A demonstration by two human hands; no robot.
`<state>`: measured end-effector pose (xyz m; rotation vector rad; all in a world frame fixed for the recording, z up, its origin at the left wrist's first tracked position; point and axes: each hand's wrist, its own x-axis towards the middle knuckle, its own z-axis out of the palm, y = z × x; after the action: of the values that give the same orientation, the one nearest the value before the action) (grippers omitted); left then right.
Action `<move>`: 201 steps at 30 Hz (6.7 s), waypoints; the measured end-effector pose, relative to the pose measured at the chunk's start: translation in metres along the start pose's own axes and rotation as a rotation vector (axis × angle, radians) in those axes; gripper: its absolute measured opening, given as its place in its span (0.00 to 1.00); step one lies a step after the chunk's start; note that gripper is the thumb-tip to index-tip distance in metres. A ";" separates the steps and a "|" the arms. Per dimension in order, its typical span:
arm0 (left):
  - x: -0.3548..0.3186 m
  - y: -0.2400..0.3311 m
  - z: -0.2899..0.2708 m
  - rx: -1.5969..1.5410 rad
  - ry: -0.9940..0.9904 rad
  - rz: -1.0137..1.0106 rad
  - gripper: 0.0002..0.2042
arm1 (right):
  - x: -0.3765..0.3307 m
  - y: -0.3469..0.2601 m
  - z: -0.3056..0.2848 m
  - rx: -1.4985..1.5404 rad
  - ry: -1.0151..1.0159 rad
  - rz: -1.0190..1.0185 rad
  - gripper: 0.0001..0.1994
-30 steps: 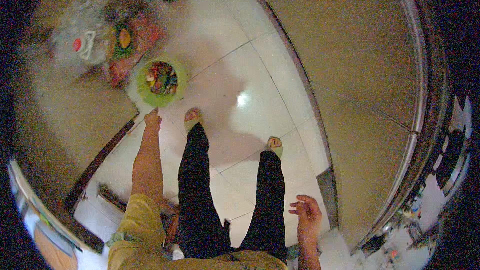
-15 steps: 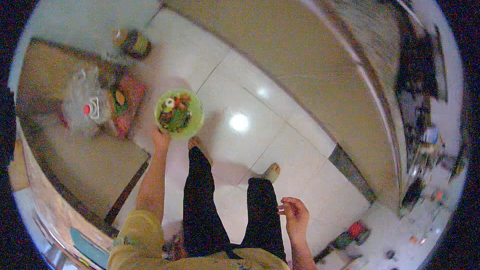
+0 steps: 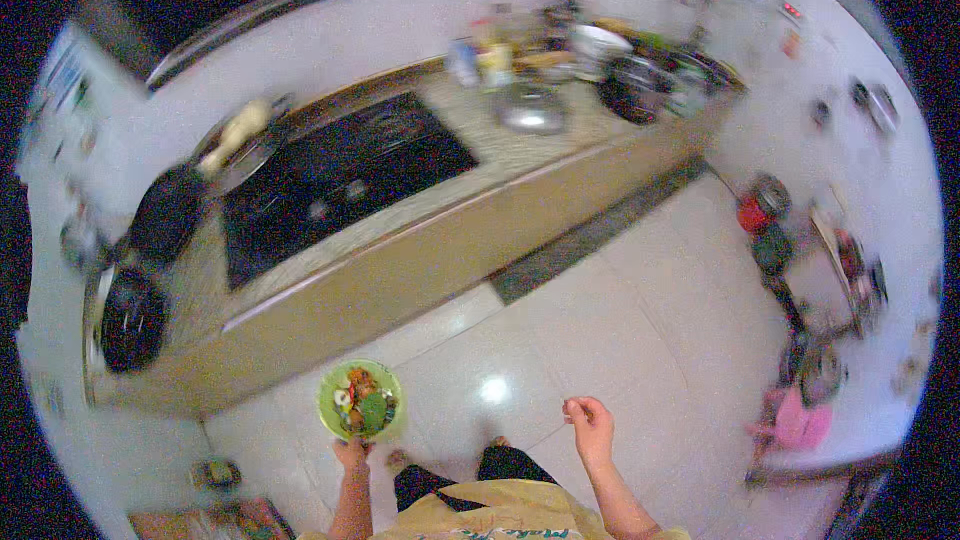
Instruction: The person stands at a kitchen counter and prepares green leafy vegetables by hand. They pick up individual leaves, remove the stems, and place the cleaned leaves into a metal bowl. The person handles the leaves one by one, occasionally inspecting them before adding them to the bowl.
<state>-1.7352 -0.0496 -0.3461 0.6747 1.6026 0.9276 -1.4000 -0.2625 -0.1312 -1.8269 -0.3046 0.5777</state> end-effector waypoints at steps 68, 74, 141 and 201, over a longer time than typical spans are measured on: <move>-0.477 -0.211 1.585 0.680 -0.622 -0.141 0.09 | 1.462 0.479 -0.822 -0.532 0.312 0.206 0.09; -0.486 -0.223 1.589 0.562 -0.523 -0.109 0.10 | 1.472 0.499 -0.869 -0.776 0.037 0.501 0.14; -0.544 0.178 1.669 0.746 -0.265 0.778 0.05 | 1.462 -0.275 -0.717 -0.233 -0.622 -0.464 0.08; -0.572 0.233 1.709 -0.513 -0.734 0.246 0.09 | 1.407 -0.330 -0.741 0.314 -0.234 -0.455 0.10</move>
<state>0.0460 -0.0258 0.0122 0.7356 0.6093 1.0521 0.2070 -0.0846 0.0266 -1.3300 -0.7236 0.4844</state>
